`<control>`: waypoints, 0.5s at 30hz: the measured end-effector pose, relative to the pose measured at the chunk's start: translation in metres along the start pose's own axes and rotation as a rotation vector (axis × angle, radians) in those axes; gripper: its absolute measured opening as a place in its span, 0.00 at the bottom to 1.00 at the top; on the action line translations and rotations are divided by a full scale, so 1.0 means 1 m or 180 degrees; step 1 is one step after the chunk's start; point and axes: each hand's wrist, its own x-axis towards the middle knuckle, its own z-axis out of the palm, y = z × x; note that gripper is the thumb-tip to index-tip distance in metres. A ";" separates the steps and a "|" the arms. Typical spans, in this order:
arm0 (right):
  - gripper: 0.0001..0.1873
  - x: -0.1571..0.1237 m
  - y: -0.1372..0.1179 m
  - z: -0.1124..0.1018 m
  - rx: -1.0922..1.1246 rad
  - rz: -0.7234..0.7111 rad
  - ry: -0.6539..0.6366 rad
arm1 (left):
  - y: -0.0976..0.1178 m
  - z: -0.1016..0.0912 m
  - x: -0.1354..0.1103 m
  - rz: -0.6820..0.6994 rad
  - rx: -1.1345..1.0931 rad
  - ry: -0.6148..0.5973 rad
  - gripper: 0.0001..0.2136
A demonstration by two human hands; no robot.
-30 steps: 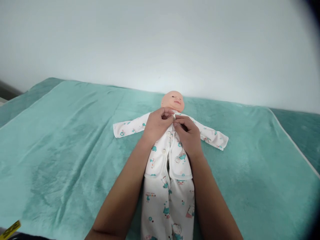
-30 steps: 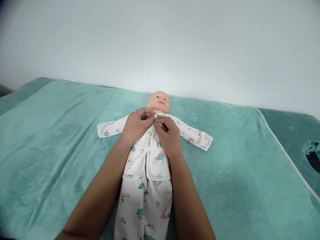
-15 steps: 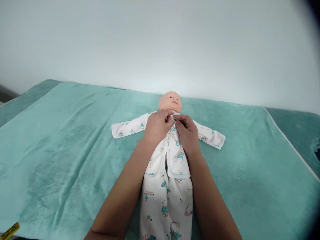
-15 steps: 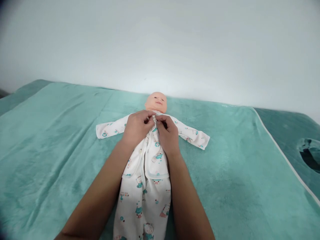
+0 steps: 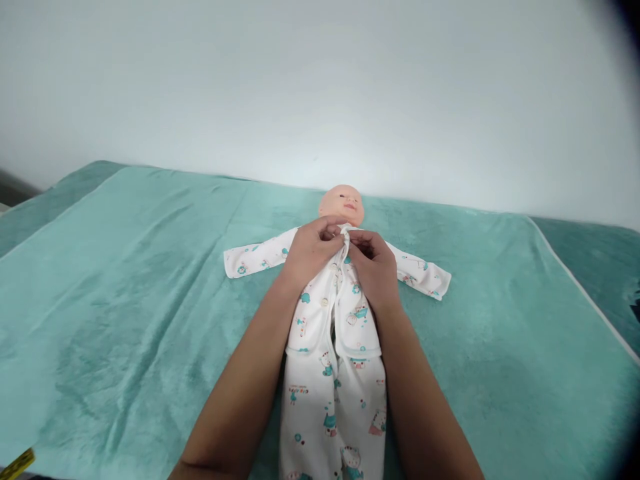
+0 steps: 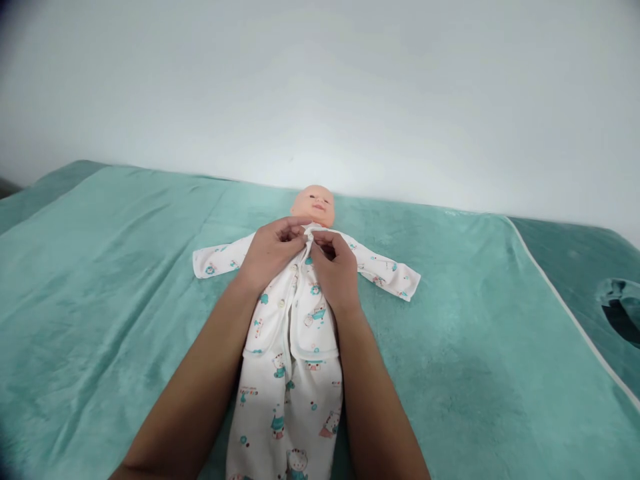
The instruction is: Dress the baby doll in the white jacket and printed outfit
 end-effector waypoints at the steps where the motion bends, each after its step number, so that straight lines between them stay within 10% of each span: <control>1: 0.11 0.000 0.001 -0.001 -0.0011 0.0026 -0.0010 | 0.001 0.000 0.000 -0.0025 -0.0070 -0.0055 0.17; 15: 0.08 0.001 0.004 -0.006 -0.0129 -0.0340 -0.0085 | 0.006 0.000 -0.001 0.0192 0.0754 0.0131 0.10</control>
